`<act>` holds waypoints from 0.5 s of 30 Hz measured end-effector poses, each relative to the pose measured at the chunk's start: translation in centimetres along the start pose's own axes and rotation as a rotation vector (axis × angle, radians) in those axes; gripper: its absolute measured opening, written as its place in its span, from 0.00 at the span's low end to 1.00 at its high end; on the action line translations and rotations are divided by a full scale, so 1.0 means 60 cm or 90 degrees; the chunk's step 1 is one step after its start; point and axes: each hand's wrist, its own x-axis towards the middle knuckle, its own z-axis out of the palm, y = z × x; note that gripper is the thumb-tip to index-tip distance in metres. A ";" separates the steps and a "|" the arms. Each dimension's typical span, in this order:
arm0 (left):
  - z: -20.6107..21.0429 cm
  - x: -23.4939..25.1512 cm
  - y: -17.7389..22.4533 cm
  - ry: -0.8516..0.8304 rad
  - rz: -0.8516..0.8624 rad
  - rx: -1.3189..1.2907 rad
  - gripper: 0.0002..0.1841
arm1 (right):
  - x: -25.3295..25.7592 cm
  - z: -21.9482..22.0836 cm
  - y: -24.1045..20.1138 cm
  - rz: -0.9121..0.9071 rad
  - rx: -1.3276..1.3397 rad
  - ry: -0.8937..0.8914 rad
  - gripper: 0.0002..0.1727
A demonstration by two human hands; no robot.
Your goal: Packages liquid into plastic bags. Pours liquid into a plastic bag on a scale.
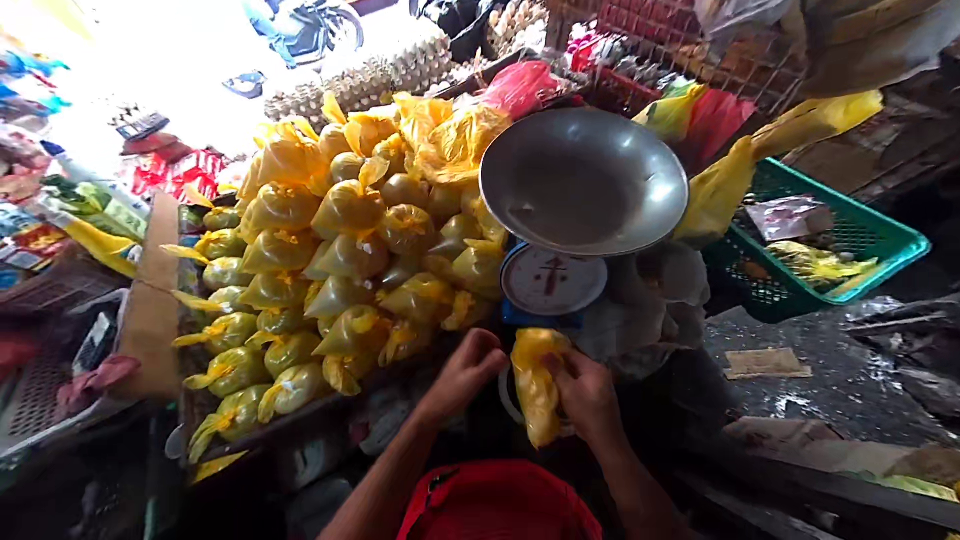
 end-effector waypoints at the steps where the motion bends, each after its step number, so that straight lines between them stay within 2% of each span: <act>1: 0.022 -0.019 0.000 -0.017 -0.014 -0.059 0.29 | 0.010 0.019 -0.019 -0.037 -0.056 -0.020 0.24; 2: 0.036 -0.028 0.003 -0.004 -0.011 -0.116 0.31 | 0.020 0.037 -0.038 -0.068 -0.109 -0.034 0.28; 4: 0.043 -0.027 0.004 0.090 -0.001 -0.182 0.23 | 0.026 0.071 -0.070 -0.108 -0.171 -0.046 0.33; 6: 0.021 -0.025 0.004 0.156 -0.017 -0.186 0.15 | 0.024 0.095 -0.090 -0.134 -0.147 -0.013 0.34; 7: 0.007 -0.027 0.006 0.164 -0.014 -0.187 0.14 | 0.021 0.100 -0.097 -0.146 -0.123 -0.004 0.33; 8: -0.006 -0.032 0.009 0.161 -0.007 -0.192 0.15 | 0.015 0.104 -0.103 -0.155 -0.116 -0.002 0.35; 10: -0.027 -0.040 0.018 0.139 0.000 -0.216 0.20 | 0.005 0.116 -0.115 -0.172 -0.138 0.019 0.47; 11: -0.036 -0.043 0.022 0.112 -0.003 -0.235 0.23 | 0.001 0.123 -0.121 -0.174 -0.148 0.024 0.50; 12: -0.046 -0.047 0.026 0.087 -0.009 -0.254 0.25 | -0.004 0.129 -0.125 -0.175 -0.146 0.025 0.48; 13: -0.054 -0.051 0.027 0.072 -0.018 -0.272 0.27 | -0.009 0.134 -0.129 -0.178 -0.136 0.028 0.42; 15: -0.069 -0.059 0.028 0.072 -0.028 -0.296 0.25 | -0.020 0.140 -0.137 -0.182 -0.124 0.059 0.23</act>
